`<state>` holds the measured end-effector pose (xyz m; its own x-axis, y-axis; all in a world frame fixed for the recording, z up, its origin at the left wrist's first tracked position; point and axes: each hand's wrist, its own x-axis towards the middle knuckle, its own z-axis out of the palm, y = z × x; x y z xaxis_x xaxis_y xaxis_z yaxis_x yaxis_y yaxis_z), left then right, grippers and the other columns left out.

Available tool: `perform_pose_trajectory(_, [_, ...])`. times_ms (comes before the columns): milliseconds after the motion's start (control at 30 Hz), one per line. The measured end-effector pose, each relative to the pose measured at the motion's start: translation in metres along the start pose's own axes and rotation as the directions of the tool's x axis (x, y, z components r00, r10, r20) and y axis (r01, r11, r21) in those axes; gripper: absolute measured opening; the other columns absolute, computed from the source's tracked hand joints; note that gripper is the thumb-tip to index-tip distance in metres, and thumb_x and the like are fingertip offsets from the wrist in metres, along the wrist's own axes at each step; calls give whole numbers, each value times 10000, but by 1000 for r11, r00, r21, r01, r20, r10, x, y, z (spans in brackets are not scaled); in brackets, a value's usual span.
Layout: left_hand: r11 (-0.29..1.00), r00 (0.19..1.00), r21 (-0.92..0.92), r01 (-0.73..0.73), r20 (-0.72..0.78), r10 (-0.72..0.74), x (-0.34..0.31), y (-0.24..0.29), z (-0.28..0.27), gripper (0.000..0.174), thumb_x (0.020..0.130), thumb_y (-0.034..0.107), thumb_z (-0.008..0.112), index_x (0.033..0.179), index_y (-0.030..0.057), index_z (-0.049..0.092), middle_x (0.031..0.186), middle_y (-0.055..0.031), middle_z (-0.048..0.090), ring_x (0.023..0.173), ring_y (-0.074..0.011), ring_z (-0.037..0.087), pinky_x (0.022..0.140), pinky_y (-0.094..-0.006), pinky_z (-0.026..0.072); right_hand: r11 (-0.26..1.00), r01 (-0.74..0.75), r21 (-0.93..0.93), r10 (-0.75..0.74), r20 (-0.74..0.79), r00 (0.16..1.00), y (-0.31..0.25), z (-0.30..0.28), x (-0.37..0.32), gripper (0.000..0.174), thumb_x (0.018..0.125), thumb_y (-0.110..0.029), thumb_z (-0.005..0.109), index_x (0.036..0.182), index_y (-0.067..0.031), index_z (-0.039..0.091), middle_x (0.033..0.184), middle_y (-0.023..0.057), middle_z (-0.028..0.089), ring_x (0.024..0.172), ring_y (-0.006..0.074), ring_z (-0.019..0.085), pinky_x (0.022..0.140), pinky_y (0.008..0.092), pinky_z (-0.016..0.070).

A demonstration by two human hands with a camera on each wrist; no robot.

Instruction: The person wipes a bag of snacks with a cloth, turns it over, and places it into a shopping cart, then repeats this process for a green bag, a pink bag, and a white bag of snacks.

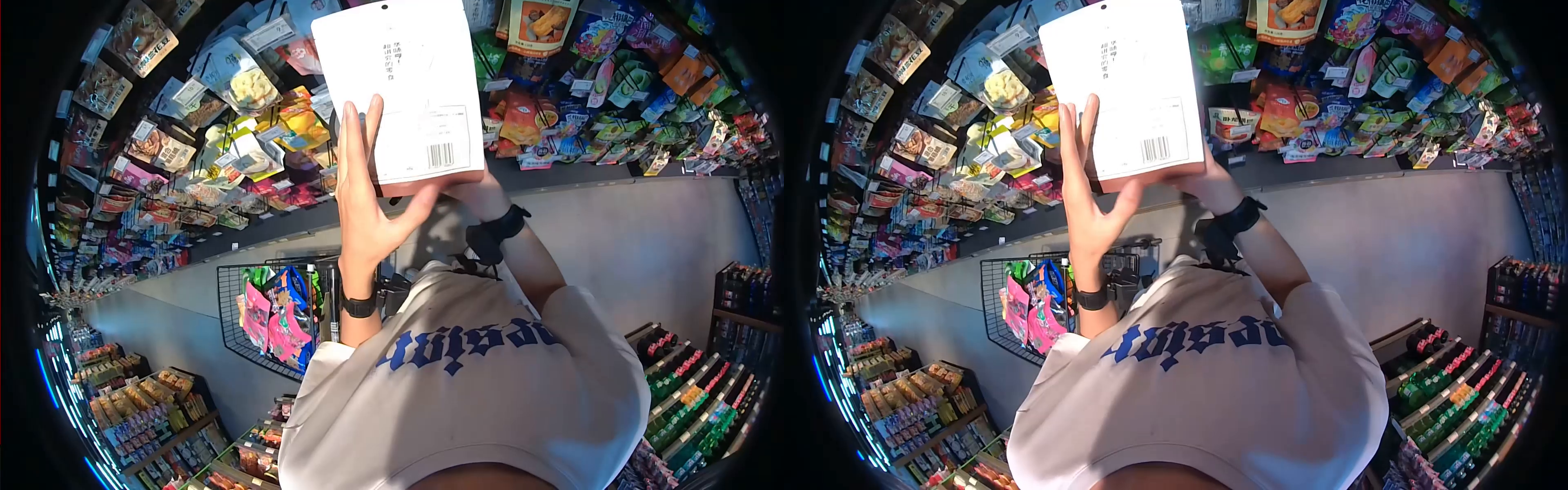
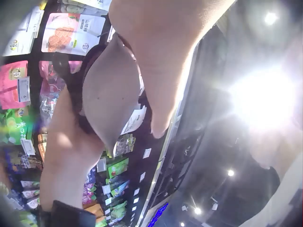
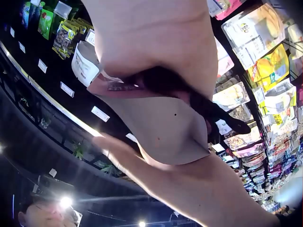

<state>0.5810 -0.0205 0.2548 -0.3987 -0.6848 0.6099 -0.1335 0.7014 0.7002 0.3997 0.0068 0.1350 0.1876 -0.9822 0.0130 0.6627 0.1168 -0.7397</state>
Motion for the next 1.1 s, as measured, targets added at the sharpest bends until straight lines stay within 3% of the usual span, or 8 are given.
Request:
perform_pose_trajectory(233, [972, 985, 236, -11, -168, 51, -5, 8, -1, 1258, 657, 242, 886, 1533, -36, 28, 1579, -291, 123, 1466, -404, 185, 1180, -482, 172, 1000, 17, -19, -18, -71, 997, -7, 15, 7, 604, 1033, -419, 368, 1477, -12, 325, 1463, 163, 438, 1310, 271, 492, 1045, 429, 455])
perform_pose_trajectory(567, [991, 974, 120, 51, -224, -23, -11, 13, -1, 1402, 561, 314, 940, 1527, -43, -12, 1591, -282, 58, 1482, -412, 82, 1189, -515, 99, 998, -18, -64, 8, -155, 988, -21, 28, 14, 603, 1034, -422, 361, 1475, -12, 331, 1449, 166, 453, 1300, 267, 502, 1039, 423, 460])
perform_pose_trajectory(767, [972, 976, 226, 62, -215, -13, -10, 16, -5, 1429, 539, 325, 949, 1526, -42, -18, 1589, -282, 68, 1481, -412, 85, 1188, -512, 100, 996, -25, -81, 6, -221, 975, -31, 34, 9, 602, 1035, -423, 357, 1474, -12, 334, 1441, 167, 463, 1294, 265, 508, 1036, 420, 463])
perform_pose_trajectory(867, [976, 972, 211, 60, -234, -9, -10, 15, -6, 1336, 586, 273, 933, 1536, -21, 41, 1589, -279, 78, 1480, -414, 95, 1182, -513, 125, 996, -25, -89, 3, -239, 971, -36, 40, 5, 602, 1035, -424, 355, 1473, -12, 336, 1438, 168, 468, 1291, 264, 511, 1034, 418, 465])
perform_pose_trajectory(967, [953, 982, 290, -89, -134, 132, -12, 3, -11, 938, 754, 81, 778, 1520, 5, 240, 1578, -270, 161, 1457, -429, 197, 1152, -511, 231, 994, -25, -107, 0, -224, 975, -40, 54, 10, 601, 1035, -425, 352, 1472, -12, 337, 1434, 168, 472, 1289, 262, 514, 1032, 417, 466])
perform_pose_trajectory(1000, [967, 992, 227, -116, -22, 124, -9, 1, -14, 939, 743, 82, 754, 1525, 6, 239, 1571, -267, 202, 1450, -417, 239, 1148, -486, 256, 993, -26, -115, 1, -210, 978, -44, 58, 16, 601, 1036, -425, 352, 1472, -12, 338, 1432, 169, 474, 1288, 262, 515, 1032, 416, 467])
perform_pose_trajectory(1067, [992, 1000, -128, 22, 21, -20, -13, -6, -9, 1104, 678, 150, 809, 1549, 16, 144, 1577, -264, 197, 1452, -396, 252, 1155, -446, 259, 974, 210, 86, -190, -200, 961, -8, 53, 45, 549, 1039, -309, 397, 1484, 1, 309, 1279, 152, 586, 1135, 234, 608, 964, 361, 501])
perform_pose_trajectory(1100, [961, 999, -274, 41, 4, -41, -11, -3, -8, 1185, 646, 191, 833, 1551, 13, 89, 1582, -262, 181, 1452, -393, 252, 1156, -435, 260, 912, 339, -232, -372, -114, 921, -17, 82, 44, 556, 1032, -260, 404, 1498, 8, 262, 1313, 154, 550, 1185, 238, 564, 999, 357, 461])
